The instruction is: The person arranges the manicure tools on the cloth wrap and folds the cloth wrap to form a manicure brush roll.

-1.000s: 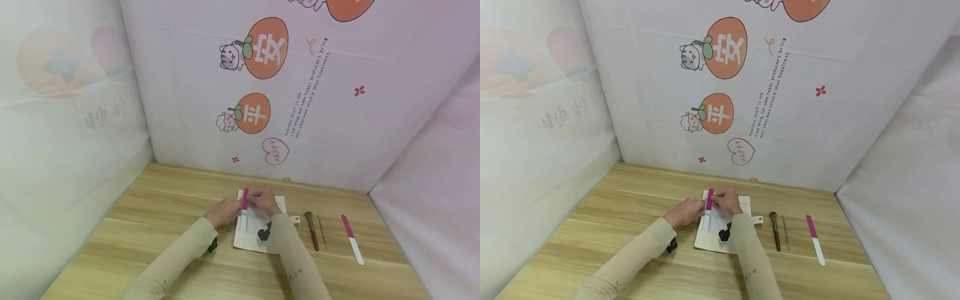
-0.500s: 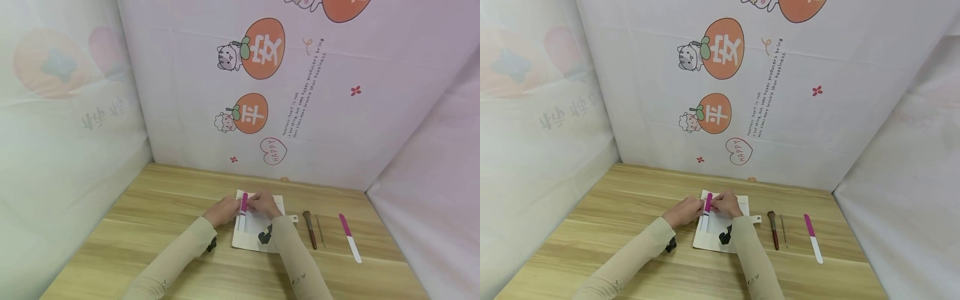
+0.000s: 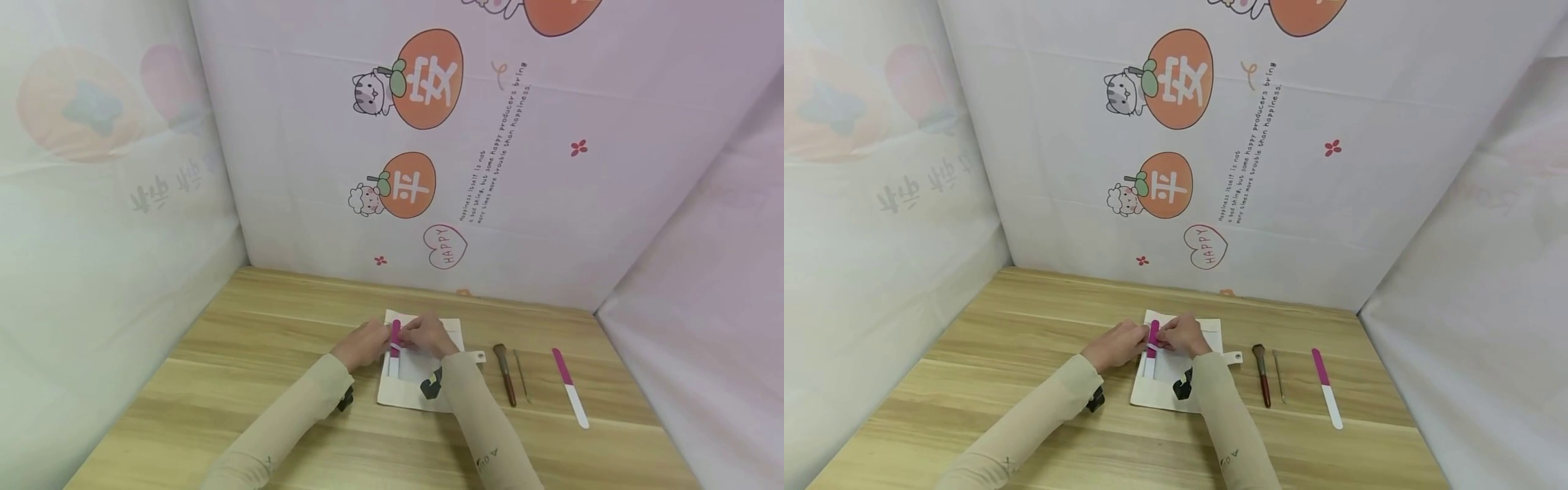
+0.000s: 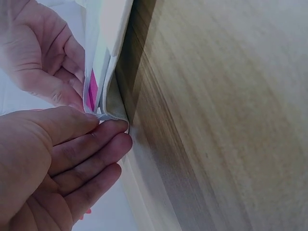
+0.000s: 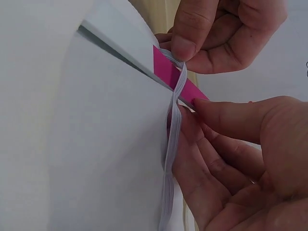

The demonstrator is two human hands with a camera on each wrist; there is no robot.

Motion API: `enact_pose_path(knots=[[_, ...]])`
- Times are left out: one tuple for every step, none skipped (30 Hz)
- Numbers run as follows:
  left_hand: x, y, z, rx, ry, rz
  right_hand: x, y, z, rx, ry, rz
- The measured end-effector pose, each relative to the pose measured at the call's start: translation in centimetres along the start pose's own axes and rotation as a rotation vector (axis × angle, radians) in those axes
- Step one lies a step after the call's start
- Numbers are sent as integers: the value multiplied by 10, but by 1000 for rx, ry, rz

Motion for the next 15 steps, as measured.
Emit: enact_pose_path(knots=[[0, -1, 1, -4, 3, 2, -1, 0, 0, 3, 0, -3], [0, -1, 1, -10, 7, 9, -1, 0, 0, 7, 1, -2], [0, -2, 2, -12, 8, 14, -2, 0, 0, 13, 0, -6], [1, -3, 3, -13, 10, 27, -3, 0, 0, 18, -1, -9], [1, -3, 3, -7, 5, 46, -3, 0, -1, 23, 0, -9], [2, -4, 3, 0, 0, 70, -4, 0, -1, 24, 1, -11], [3, -4, 4, 15, -6, 93, -4, 0, -1, 23, 7, -6], [4, -5, 4, 29, -12, 116, -5, 0, -2, 20, 0, -28], [5, -5, 3, 41, -19, 134, -6, 0, -2, 23, -3, -47], [6, -5, 3, 51, -22, 144, -8, 0, -2, 19, -4, -64], [7, -5, 3, 59, -27, 149, -9, 0, -2, 25, -6, -81], [8, -5, 2, 62, -24, 146, -11, -1, -1, 23, -8, -102], [8, -4, 2, 68, -25, 139, -14, -2, -2, 22, -11, -123], [8, -4, 2, 67, -21, 134, -18, -3, -2, 22, -18, -142], [8, -4, 2, 68, -16, 126, -22, -4, -3, 21, -17, -151]])
Point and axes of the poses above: each hand's wrist, its own z-axis towards the middle knuckle, its own x-axis out of the palm, y = z × x, the point moved 4 cm from there along z, towards the middle knuckle, and after that the axes turned 3 degrees about -z, right-handed, at the moved point
